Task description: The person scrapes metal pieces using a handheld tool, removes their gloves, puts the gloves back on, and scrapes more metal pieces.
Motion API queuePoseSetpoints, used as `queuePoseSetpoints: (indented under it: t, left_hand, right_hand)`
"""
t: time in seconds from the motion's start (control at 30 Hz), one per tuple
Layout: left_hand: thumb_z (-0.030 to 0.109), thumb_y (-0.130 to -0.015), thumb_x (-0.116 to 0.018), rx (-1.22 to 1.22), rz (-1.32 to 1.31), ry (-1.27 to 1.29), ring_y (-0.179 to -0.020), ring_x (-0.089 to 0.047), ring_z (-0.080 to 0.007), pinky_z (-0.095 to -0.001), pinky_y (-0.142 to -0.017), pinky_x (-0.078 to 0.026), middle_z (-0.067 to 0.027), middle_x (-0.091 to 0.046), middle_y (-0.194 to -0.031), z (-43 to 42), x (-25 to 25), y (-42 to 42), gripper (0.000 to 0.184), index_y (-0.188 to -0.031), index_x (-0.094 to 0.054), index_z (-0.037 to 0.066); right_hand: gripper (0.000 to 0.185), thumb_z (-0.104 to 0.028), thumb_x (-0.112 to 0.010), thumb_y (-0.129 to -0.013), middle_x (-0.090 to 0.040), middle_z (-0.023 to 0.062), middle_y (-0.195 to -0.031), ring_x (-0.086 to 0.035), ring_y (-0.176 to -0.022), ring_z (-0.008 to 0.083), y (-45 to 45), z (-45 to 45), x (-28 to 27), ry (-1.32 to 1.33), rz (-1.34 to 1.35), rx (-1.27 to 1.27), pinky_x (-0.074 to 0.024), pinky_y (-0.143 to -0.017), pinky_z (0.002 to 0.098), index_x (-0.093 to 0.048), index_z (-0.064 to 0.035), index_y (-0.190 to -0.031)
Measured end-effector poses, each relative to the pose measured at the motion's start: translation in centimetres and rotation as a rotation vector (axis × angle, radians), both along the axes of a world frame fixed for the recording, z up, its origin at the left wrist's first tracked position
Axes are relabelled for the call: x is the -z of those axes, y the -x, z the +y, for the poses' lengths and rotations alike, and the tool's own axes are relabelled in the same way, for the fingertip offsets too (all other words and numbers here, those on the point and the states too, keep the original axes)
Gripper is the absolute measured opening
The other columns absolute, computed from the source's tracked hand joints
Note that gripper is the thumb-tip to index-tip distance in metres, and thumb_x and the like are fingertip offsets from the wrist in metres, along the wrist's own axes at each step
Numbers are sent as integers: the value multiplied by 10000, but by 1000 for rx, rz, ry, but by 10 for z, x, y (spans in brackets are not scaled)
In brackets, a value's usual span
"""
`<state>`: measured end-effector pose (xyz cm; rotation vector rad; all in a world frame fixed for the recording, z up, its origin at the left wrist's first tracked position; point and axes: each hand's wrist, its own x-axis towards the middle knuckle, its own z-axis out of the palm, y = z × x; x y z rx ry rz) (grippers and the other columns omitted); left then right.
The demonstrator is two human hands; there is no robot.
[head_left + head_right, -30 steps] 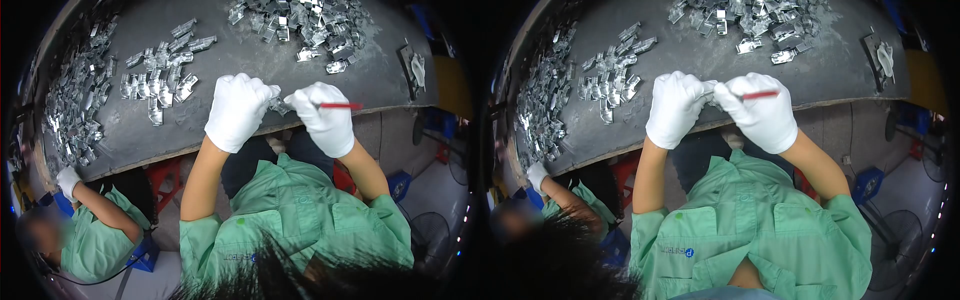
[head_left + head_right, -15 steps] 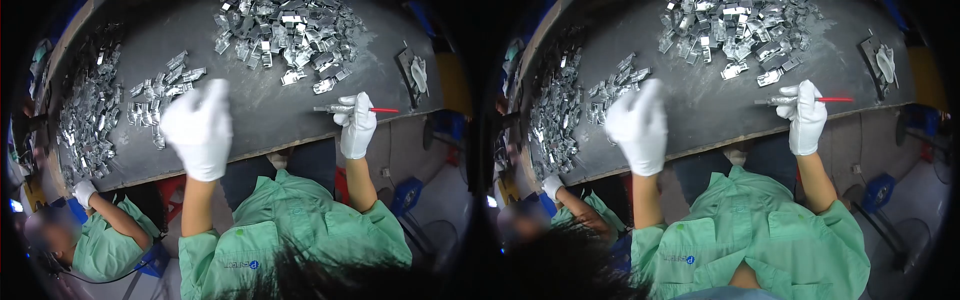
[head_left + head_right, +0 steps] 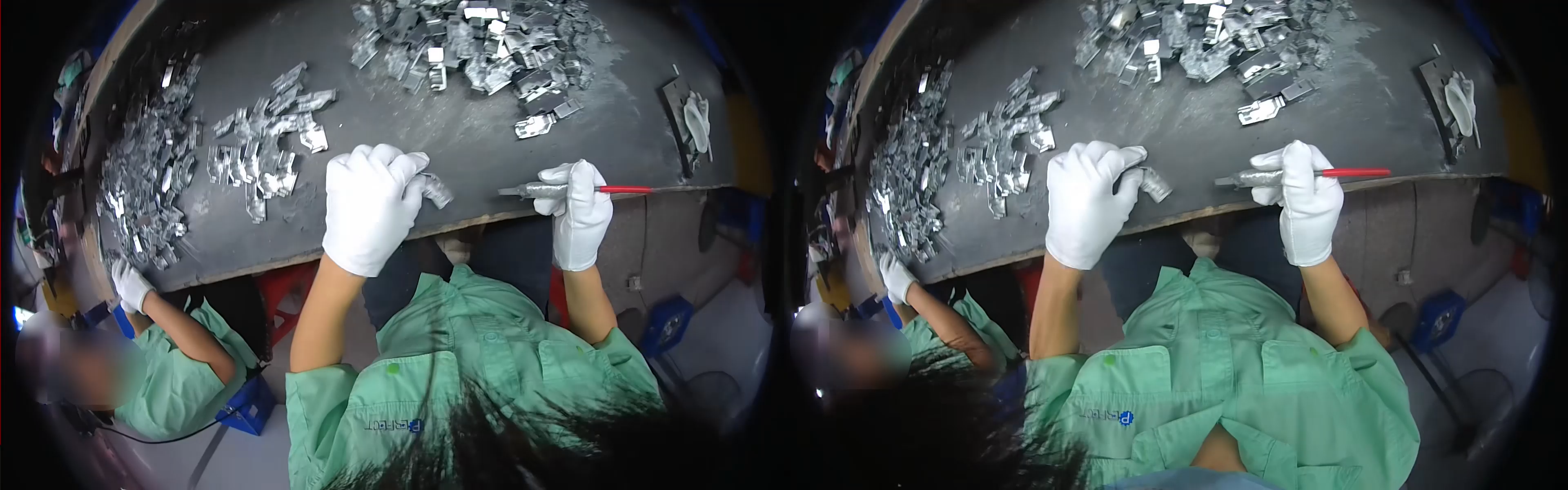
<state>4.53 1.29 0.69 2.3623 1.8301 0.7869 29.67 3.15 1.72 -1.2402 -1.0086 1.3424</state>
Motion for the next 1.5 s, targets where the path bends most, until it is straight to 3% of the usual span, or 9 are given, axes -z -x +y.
queuePoseSetpoints:
  t: [0.4, 0.67, 0.8, 0.9, 1.0, 1.1, 1.27, 1.4, 1.5]
  left_hand:
    - [175, -763, -762, 201, -88, 6, -778, -582, -211, -371, -702, -440, 28, -613, -819, -3, 20, 22, 237, -988, -738, 248]
    - [94, -721, -709, 255, -107, -34, -722, -598, -212, -359, -663, -464, 19, -617, -748, 2, 25, 21, 255, -954, -716, 198]
    - [103, -733, -709, 250, -123, -43, -725, -598, -210, -356, -662, -466, 21, -617, -752, 2, 28, 21, 241, -955, -709, 197]
    - [109, -740, -712, 245, -60, -14, -729, -597, -207, -356, -668, -460, 23, -613, -752, 1, 26, 19, 239, -962, -703, 198]
    - [117, -753, -716, 244, -90, -52, -744, -596, -199, -357, -691, -451, 26, -603, -749, 6, 27, 22, 226, -964, -700, 196]
    - [121, -762, -720, 244, -180, -71, -761, -593, -191, -358, -718, -444, 31, -592, -750, -2, 31, 20, 210, -958, -701, 195]
    - [120, -764, -725, 255, -236, -73, -767, -585, -187, -352, -732, -437, 44, -586, -759, -2, 32, 21, 201, -948, -700, 195]
    - [120, -766, -729, 239, -189, -65, -769, -584, -185, -349, -739, -436, 44, -587, -755, -2, 31, 22, 206, -956, -703, 194]
    - [120, -771, -729, 238, -173, -40, -777, -584, -187, -353, -745, -437, 40, -589, -756, -3, 29, 21, 211, -968, -707, 194]
  right_hand:
    - [34, -80, -686, -873, -604, 36, -678, -591, -592, 211, 57, -2, -22, -734, -790, -480, -458, -544, 347, -680, -63, -845]
    - [211, -111, -758, -755, -531, -14, -641, -521, -563, 204, 82, -21, -31, -1078, -1275, -453, -421, -533, 335, -556, -169, -744]
    - [164, -77, -724, -772, -552, 10, -649, -549, -574, 228, 77, -9, -31, -1003, -1230, -582, -422, -528, 345, -569, -127, -759]
    - [195, -194, -604, -966, -696, 73, -770, -589, -552, 146, 83, -4, -32, 96, -546, -258, -453, -520, 286, -665, -42, -861]
    - [342, -273, -521, -1034, -718, 101, -826, -620, -582, 113, 57, 4, -28, 238, -490, -240, -477, -536, 249, -676, 5, -909]
    - [201, -137, -573, -1000, -706, 86, -791, -630, -582, 145, 66, -13, -41, 32, -377, -225, -490, -562, 289, -669, -2, -886]
    - [109, -25, -689, -826, -680, 9, -777, -604, -610, 236, 64, -3, -33, -915, -1105, -581, -480, -568, 359, -651, -94, -901]
    - [63, -127, -668, -900, -702, 21, -813, -603, -597, 193, 68, -11, -26, -1023, -1203, -576, -477, -561, 327, -634, -74, -905]
    - [252, -254, -569, -1006, -718, 58, -813, -604, -582, 134, 78, -3, -36, 200, -488, -252, -475, -558, 279, -645, -48, -880]
